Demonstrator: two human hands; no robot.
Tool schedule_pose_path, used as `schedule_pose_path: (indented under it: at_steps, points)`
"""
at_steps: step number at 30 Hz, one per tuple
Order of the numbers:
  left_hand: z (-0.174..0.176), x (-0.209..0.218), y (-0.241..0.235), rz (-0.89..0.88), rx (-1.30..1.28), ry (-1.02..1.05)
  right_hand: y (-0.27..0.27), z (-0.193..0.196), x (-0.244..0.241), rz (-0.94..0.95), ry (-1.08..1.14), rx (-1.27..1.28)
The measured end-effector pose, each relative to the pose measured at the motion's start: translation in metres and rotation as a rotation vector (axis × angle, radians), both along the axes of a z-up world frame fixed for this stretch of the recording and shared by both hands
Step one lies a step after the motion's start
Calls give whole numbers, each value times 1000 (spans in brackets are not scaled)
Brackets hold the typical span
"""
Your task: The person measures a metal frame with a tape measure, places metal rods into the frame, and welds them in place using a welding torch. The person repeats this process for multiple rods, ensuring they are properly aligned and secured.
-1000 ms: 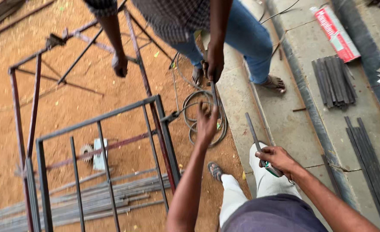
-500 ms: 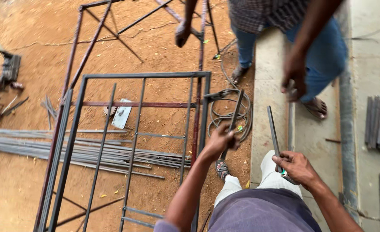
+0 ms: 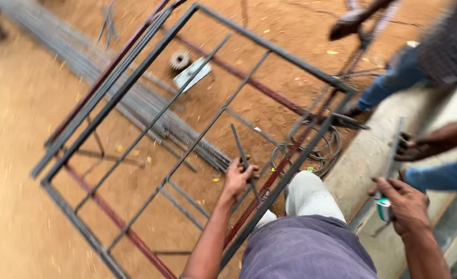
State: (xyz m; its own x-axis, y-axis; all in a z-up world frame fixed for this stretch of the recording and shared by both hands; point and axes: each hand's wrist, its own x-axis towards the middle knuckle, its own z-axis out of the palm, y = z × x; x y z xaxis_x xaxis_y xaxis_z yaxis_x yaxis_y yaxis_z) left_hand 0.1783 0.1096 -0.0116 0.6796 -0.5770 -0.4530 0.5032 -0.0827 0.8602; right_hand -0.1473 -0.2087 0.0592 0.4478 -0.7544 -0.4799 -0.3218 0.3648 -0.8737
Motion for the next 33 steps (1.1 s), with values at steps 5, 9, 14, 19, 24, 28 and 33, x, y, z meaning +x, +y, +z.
schedule_pose_path:
  at_steps: [5,9,14,19,24,28,33]
  points:
    - [-25,9,-29,161,-21,72,-51,-4,22,70,-68,-119]
    - [-38,20,-59,279,-84,156,-94,-12,56,88,-287,-199]
    - [-79,39,-88,357,-51,108,-133,40,113,113,-258,-144]
    - [-81,47,-103,426,30,133,-122,37,160,580,-115,-102]
    - [-40,59,-113,491,148,100,-73,23,205,933,147,-161]
    - [-35,55,-114,492,228,131,-48,32,226,1189,183,-285]
    - [-67,55,-122,579,115,67,-49,39,239,1340,268,-453]
